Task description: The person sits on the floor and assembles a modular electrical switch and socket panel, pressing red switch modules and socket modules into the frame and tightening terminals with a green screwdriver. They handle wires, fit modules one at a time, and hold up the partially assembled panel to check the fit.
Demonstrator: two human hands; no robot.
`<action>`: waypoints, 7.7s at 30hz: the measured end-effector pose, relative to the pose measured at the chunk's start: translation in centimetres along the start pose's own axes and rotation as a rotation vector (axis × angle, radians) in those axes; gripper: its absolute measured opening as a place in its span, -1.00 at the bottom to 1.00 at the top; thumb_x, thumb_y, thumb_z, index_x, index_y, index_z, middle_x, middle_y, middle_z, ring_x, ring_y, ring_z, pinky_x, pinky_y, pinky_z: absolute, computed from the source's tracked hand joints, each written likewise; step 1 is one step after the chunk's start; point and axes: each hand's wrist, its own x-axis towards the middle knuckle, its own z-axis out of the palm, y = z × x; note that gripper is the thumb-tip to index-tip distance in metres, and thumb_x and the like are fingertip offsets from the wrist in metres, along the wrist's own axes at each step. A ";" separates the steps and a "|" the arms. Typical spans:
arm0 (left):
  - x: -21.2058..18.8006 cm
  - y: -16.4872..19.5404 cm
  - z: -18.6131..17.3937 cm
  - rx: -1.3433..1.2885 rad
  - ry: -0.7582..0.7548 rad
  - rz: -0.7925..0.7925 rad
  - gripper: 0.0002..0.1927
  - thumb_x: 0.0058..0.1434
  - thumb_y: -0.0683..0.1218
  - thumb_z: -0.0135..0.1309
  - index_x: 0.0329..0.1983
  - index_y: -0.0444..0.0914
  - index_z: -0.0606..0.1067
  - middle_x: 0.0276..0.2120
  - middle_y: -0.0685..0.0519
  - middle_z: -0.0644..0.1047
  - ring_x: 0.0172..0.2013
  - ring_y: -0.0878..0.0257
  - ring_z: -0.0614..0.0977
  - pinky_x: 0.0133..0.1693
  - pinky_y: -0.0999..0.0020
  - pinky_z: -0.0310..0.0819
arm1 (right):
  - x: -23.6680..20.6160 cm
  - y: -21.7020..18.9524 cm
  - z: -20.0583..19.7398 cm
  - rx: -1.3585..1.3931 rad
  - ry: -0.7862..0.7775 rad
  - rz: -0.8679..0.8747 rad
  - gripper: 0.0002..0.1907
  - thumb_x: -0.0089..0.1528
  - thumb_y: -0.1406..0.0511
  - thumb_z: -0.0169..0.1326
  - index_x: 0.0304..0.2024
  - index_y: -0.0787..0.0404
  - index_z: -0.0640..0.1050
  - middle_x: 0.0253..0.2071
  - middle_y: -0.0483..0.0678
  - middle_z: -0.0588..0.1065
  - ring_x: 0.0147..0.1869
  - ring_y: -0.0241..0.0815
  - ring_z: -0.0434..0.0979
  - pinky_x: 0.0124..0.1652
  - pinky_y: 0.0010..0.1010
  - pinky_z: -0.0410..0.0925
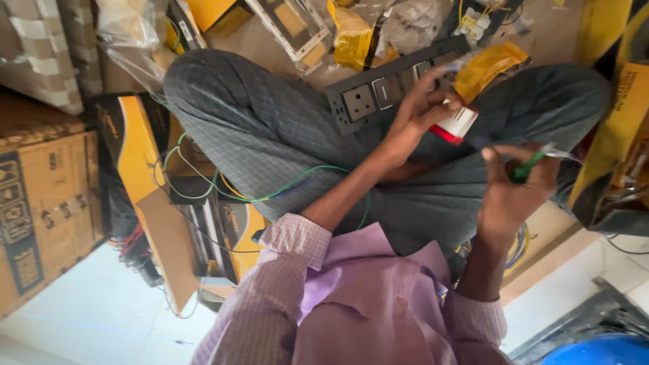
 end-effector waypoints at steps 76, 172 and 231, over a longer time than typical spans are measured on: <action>-0.2 5.6 0.4 -0.137 -0.146 0.002 -0.06 -0.18 0.02 -0.03 0.37 -0.41 0.29 0.03 -0.08 0.43 -0.22 0.23 0.35 -0.08 0.44 0.28 | 2.3 -7.4 4.0 0.126 -0.315 -0.120 -0.81 0.27 0.50 0.31 -0.09 0.33 0.58 -0.14 -0.03 0.53 -0.19 -0.30 0.41 -0.18 -0.50 0.28; -0.4 4.3 1.6 1.326 0.353 0.322 -0.79 0.33 -0.04 -0.02 -0.02 -0.17 0.41 -0.56 -0.15 0.54 -0.56 -0.17 0.58 -0.48 -0.09 0.40 | 2.6 5.5 0.0 0.611 0.245 0.301 -0.86 0.46 0.33 0.23 -0.14 0.29 0.59 -0.22 0.11 0.56 -0.45 -0.33 0.36 -0.53 -0.60 0.13; -1.4 9.1 1.2 1.184 -0.279 0.368 -0.84 0.31 -0.07 0.13 -0.14 -0.24 0.56 -0.25 -0.04 0.60 -0.18 -0.03 0.62 -0.13 0.08 0.49 | 6.1 -2.2 -0.3 0.058 -0.387 0.082 -0.94 0.23 0.42 0.23 -0.23 0.23 0.63 -0.40 -0.23 0.54 -0.32 -0.51 0.50 -0.26 -0.61 0.32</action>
